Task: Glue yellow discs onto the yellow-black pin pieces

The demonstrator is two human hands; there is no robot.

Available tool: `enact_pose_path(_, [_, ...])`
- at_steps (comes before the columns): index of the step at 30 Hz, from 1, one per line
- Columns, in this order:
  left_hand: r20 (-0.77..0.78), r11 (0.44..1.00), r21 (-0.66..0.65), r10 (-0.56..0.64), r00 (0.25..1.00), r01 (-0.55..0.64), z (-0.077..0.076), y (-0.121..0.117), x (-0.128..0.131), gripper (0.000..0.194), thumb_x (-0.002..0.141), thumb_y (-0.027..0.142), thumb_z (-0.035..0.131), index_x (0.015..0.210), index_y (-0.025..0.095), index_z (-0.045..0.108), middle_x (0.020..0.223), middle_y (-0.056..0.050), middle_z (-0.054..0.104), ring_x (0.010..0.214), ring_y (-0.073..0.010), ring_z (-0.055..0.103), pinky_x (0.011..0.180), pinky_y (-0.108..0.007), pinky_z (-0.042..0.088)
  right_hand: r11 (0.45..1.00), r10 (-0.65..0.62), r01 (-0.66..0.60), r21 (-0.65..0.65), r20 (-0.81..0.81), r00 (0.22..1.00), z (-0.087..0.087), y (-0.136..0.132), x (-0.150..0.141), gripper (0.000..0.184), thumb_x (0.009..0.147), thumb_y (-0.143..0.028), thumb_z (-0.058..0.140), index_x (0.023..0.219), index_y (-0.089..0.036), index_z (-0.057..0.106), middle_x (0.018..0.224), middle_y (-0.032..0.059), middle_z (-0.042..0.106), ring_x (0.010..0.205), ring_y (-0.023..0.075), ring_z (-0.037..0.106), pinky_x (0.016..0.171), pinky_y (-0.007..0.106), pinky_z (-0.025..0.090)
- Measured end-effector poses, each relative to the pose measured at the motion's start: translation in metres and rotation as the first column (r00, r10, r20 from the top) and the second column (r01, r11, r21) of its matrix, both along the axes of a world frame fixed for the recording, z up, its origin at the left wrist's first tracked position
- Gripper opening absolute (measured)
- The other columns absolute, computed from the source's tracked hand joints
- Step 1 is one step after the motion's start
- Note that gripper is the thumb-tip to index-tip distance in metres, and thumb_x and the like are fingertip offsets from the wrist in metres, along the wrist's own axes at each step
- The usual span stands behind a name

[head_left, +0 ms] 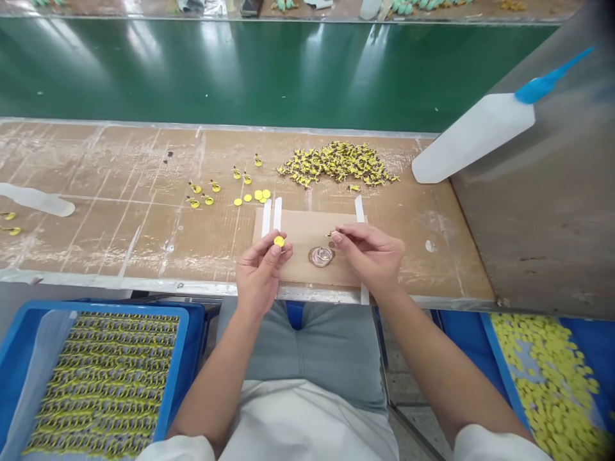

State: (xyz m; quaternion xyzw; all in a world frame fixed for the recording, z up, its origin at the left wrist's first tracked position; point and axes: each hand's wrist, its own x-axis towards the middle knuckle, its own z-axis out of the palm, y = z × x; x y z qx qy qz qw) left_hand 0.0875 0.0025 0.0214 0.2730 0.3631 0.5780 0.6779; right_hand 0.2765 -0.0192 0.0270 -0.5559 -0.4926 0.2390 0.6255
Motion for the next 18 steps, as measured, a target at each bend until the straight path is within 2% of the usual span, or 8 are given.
enact_pose_path(6, [0.019, 1.0, 0.0, -0.023, 1.0, 0.023, 0.0016, -0.0005, 0.0006, 0.031, 0.071, 0.028, 0.087, 0.101, 0.022, 0.079, 0.102, -0.006, 0.077, 0.082, -0.014, 0.075, 0.08, -0.025, 0.061, 0.999, 0.025, -0.031, 0.042, 0.147, 0.989, -0.0075, -0.0035, -0.0003, 0.008, 0.081, -0.027, 0.079, 0.088, -0.026, 0.079, 0.086, 0.0051, 0.078, 0.075, 0.0188, 0.072, 0.065, 0.031, 0.061])
enact_pose_path(18, [0.022, 1.0, -0.011, -0.022, 1.0, 0.023, 0.0, -0.0019, -0.0006, 0.032, 0.073, 0.029, 0.086, 0.103, 0.022, 0.078, 0.104, -0.007, 0.077, 0.084, -0.0156, 0.075, 0.085, -0.03, 0.06, 0.998, 0.063, -0.066, 0.008, 0.199, 0.978, -0.0079, -0.0027, 0.001, 0.006, 0.08, -0.027, 0.08, 0.086, -0.026, 0.08, 0.085, 0.0045, 0.078, 0.073, 0.0194, 0.072, 0.064, 0.031, 0.06])
